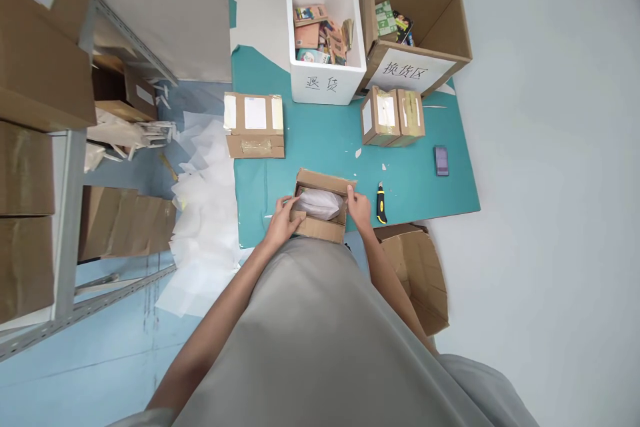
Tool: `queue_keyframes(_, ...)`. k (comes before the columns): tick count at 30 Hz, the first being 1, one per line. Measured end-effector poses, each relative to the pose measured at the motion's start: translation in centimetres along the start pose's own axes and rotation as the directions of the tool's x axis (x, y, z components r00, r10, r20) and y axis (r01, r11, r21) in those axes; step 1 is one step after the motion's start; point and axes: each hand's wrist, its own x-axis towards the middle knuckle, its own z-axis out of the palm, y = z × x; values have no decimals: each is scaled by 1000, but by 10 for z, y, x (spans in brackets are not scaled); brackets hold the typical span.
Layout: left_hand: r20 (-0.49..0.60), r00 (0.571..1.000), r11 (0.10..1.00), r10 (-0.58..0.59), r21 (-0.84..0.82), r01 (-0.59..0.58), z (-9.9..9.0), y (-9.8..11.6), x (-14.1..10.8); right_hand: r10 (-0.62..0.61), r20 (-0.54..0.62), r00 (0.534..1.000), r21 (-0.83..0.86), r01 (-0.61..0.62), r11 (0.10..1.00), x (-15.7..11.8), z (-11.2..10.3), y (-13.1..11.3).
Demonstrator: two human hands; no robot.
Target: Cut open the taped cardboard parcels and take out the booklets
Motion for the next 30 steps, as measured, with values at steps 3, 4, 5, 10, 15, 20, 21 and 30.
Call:
queue_keyframes(3, 9, 988, 970, 153, 189, -152, -4, 7, -1, 61, -8, 998, -157, -61, 986, 5, 5, -7)
queue_keyframes(4, 43, 978, 948, 206, 238, -210, -4, 13, 2, 69, -2, 998, -192, -68, 979, 5, 6, -8)
queue_keyframes(5, 98, 965, 925, 243, 277, -261, -3, 20, 8, 75, 7, 997, -218, -72, 973, 6, 8, -9)
queue_keyframes(10, 420, 900, 825, 115, 465, -322, 21, 71, 50, 99, 39, 994, -289, -83, 954, 3, 7, -10)
queue_keyframes(15, 504, 864, 768, 6, 551, -326, 50, 100, 77, 105, 26, 994, -316, -91, 944, 1, 4, -17)
queue_keyframes(20, 461, 887, 787, 17, 541, -296, 38, 100, 74, 92, 43, 995, -265, -77, 961, -5, -6, -18)
queue_keyframes(21, 435, 900, 807, 34, 519, -282, 30, 99, 71, 72, 43, 996, -241, -60, 969, -8, -9, -17)
queue_keyframes(30, -100, 995, 907, -24, -420, -21, -55, 109, 17, -272, 255, 928, 468, 128, 874, -51, -23, -66)
